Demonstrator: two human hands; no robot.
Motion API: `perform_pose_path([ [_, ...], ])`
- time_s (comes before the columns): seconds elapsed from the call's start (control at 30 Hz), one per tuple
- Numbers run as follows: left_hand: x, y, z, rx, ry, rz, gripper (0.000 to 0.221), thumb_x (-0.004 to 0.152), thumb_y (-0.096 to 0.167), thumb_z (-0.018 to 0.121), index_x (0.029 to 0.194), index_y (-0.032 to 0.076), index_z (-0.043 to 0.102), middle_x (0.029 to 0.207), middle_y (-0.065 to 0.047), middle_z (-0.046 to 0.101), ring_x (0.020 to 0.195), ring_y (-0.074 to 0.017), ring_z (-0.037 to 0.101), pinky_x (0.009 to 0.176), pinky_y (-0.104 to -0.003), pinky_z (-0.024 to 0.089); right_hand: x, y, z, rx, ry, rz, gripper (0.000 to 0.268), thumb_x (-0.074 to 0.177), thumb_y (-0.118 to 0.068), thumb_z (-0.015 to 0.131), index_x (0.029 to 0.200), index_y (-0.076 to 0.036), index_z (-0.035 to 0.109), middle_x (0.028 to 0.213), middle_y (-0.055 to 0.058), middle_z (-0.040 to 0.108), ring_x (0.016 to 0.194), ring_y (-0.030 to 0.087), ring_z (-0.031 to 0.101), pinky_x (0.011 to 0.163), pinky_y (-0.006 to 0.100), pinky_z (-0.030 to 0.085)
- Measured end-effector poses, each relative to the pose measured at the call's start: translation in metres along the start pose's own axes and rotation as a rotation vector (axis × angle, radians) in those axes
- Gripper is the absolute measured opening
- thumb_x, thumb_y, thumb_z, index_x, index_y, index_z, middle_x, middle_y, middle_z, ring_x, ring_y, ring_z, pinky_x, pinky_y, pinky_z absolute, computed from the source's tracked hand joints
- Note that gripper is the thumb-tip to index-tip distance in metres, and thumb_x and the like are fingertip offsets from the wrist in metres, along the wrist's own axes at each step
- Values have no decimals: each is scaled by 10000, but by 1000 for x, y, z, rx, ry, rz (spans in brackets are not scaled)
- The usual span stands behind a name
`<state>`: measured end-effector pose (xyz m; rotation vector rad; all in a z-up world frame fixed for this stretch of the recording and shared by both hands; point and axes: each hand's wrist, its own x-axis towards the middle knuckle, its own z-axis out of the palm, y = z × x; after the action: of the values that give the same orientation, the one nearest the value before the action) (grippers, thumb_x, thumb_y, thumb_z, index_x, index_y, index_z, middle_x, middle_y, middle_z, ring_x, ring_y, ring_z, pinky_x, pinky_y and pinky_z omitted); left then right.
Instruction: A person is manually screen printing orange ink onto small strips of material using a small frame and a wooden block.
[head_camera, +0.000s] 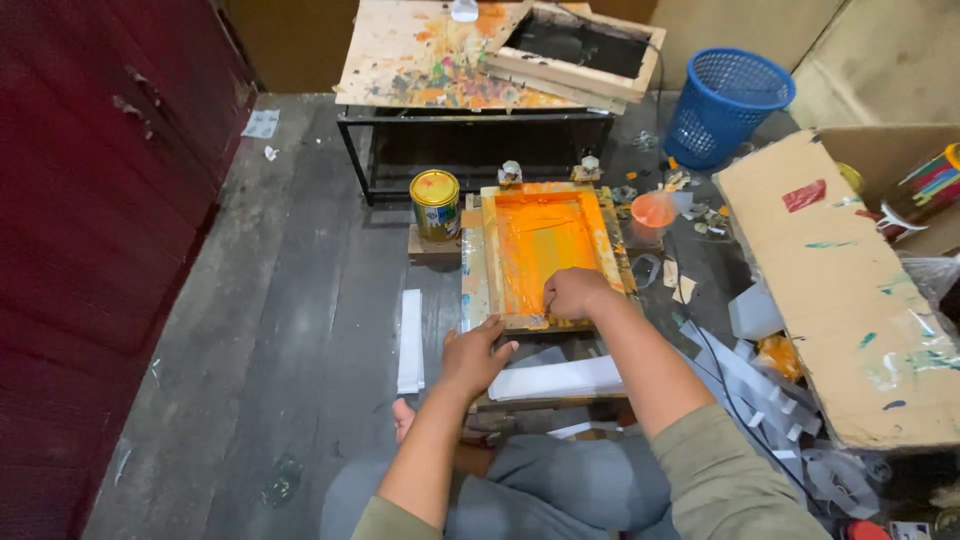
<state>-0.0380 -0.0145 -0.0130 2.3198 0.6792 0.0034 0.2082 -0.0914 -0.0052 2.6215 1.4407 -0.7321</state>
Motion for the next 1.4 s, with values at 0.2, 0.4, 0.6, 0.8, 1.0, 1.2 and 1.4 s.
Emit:
perform_pose_path([
  [0.2, -7, -3, 5, -11, 2, -7, 534, 1018, 426, 553, 1475, 150, 545, 1592, -31, 461, 1417, -244, 498, 1226, -622, 156, -57, -36, -50, 11, 91, -17, 402, 905, -150, 514, 1241, -164, 734, 1125, 81, 756, 1126, 333, 691, 1003, 507, 524],
  [0.4, 5, 5, 1, 17, 1, -10, 537, 1022, 378, 555, 1493, 123, 521, 1599, -53, 453, 1434, -293, 470, 1217, -640, 141, -26, -22, -64, -52, 203, -24, 448, 840, -146, 517, 1226, -197, 739, 1036, 87, 758, 1099, 350, 698, 974, 504, 529],
  [0.6, 27, 10, -7, -4, 2, -22, 577, 1016, 416, 545, 1508, 119, 487, 1626, -63, 412, 1468, -360, 395, 1218, -672, 149, 56, 8, -45, -171, 315, -21, 365, 732, -174, 589, 1049, -228, 763, 951, 59, 771, 1028, 307, 738, 886, 478, 553],
  [0.8, 39, 10, -7, -65, -38, -51, 625, 1017, 423, 560, 1530, 85, 443, 1658, -100, 338, 1480, -399, 339, 1200, -692, 132, 100, 4, -25, -78, 346, -39, 225, 811, -243, 639, 968, -178, 787, 874, 81, 751, 923, 323, 731, 818, 440, 564],
  [1.0, 42, 15, -11, -90, -62, -45, 559, 1059, 289, 498, 1546, 32, 402, 1658, -177, 305, 1487, -438, 297, 1186, -716, 96, 104, 8, -17, -92, 403, -49, 172, 818, -237, 651, 922, -175, 773, 807, 57, 720, 866, 294, 722, 773, 425, 574],
  [1.2, 28, 16, -6, -21, -27, -32, 517, 1071, 250, 451, 1558, 83, 401, 1675, -131, 284, 1495, -416, 310, 1192, -718, 63, 85, 7, 13, -210, 357, -62, 163, 818, -176, 653, 968, -176, 716, 950, 62, 705, 971, 315, 692, 844, 474, 562],
  [1.4, 10, 2, 7, -39, -21, -18, 480, 1072, 242, 426, 1532, 110, 462, 1659, -97, 334, 1492, -381, 342, 1203, -710, 49, 29, -7, 24, -45, 129, 42, 239, 826, -210, 626, 1004, -201, 785, 1012, 43, 766, 1039, 304, 711, 876, 477, 567],
])
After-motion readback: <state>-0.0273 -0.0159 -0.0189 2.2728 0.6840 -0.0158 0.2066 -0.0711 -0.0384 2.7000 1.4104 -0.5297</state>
